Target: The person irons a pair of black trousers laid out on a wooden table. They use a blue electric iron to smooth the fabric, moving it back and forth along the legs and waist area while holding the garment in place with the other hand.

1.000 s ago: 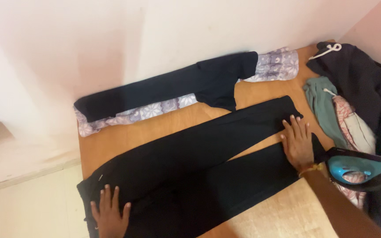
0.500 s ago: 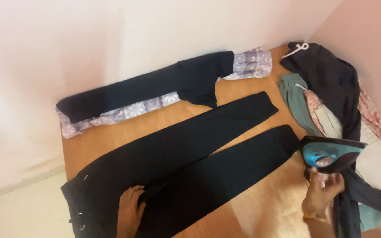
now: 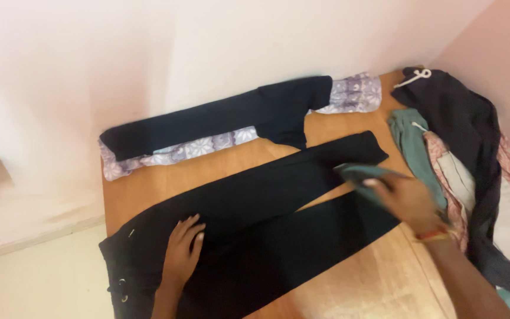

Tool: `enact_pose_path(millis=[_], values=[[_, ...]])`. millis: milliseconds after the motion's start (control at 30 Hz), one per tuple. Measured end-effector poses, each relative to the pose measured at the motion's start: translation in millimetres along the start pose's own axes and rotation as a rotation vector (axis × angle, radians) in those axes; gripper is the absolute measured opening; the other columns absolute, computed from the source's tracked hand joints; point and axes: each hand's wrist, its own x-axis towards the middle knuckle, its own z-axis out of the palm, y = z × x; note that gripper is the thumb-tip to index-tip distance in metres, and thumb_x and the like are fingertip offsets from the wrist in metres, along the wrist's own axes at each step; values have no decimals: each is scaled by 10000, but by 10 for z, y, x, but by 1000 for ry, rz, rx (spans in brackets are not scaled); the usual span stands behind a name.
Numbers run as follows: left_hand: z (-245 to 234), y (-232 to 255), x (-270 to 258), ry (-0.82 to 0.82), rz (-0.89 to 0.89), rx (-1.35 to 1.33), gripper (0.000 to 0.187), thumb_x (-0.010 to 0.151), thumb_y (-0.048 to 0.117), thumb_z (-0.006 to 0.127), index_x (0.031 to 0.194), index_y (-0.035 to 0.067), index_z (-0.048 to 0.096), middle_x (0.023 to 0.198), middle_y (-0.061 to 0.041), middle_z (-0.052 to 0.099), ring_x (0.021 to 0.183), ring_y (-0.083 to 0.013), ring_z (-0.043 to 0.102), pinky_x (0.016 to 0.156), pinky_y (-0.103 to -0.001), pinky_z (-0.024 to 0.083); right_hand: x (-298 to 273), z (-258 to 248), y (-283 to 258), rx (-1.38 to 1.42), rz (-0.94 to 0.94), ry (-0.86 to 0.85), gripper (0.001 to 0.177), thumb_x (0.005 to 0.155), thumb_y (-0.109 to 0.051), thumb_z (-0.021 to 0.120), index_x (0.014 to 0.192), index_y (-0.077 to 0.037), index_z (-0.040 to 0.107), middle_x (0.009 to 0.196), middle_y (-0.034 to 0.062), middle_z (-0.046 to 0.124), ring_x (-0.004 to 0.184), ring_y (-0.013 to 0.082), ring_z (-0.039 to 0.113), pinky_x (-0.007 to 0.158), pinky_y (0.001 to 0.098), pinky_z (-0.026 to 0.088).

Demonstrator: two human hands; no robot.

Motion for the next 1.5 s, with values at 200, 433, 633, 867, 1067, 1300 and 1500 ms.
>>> enact_pose_path(millis=[200, 433, 633, 867, 1067, 1300, 1500], values=[[202, -23, 449, -202, 8, 316, 893, 819, 553, 696, 1546, 134, 390, 1657, -154, 281, 1508, -324, 229, 1230, -510, 167, 612, 1280, -1185, -115, -367, -390, 604, 903, -641, 585, 790, -76, 766, 710, 169, 699, 731, 332, 706, 697, 457, 549], [10, -140, 310, -286, -116, 502, 1310, 598, 795, 752, 1616, 147, 242, 1658, -152, 141, 1541, -334, 93, 1231, -558, 71, 772, 2176, -1675, -172, -508, -458, 617, 823, -669, 657, 794, -67, 790, 787, 180, 707, 773, 338, 708, 703, 450, 563], [-5, -146, 302, -313, -125, 539, 1289, 632, 852, 671, 1615, 136, 241, 1659, -157, 123, 1543, -325, 78, 1236, -557, 60, 1076, 1430, -679, -145, -401, -467, 560, 799, -652, 652, 896, -132, 836, 832, 139, 764, 812, 323, 729, 760, 442, 564], [69, -252, 264, -236, -60, 564, 1110, 764, 820, 538, 1595, 131, 276, 1683, -173, 161, 1535, -332, 109, 1230, -556, 68, 1336, 953, -144, -216, -304, -610, 554, 824, -656, 598, 943, -170, 835, 821, 127, 776, 781, 335, 746, 737, 445, 579], [182, -439, 158, -38, 54, 467, 668, 1007, 499, 372, 1562, 127, 370, 1663, -173, 244, 1542, -338, 188, 1238, -542, 92, 954, 1738, -1193, -93, -650, -514, 574, 853, -645, 629, 796, -104, 814, 712, 150, 720, 697, 325, 706, 681, 479, 551], [190, -450, 172, -12, -13, 320, 527, 1065, 273, 309, 1560, 122, 409, 1671, -128, 305, 1551, -309, 245, 1262, -512, 131, 520, 2560, -2183, -11, -687, -534, 608, 809, -664, 669, 698, -72, 754, 712, 156, 685, 715, 348, 703, 683, 461, 555], [243, -443, 165, 32, 36, 464, 559, 1042, 355, 376, 1548, 121, 411, 1649, -129, 318, 1530, -309, 266, 1249, -518, 158, 796, 1925, -1256, -169, -649, -643, 633, 839, -689, 643, 754, -74, 767, 727, 167, 690, 705, 368, 705, 653, 481, 556]])
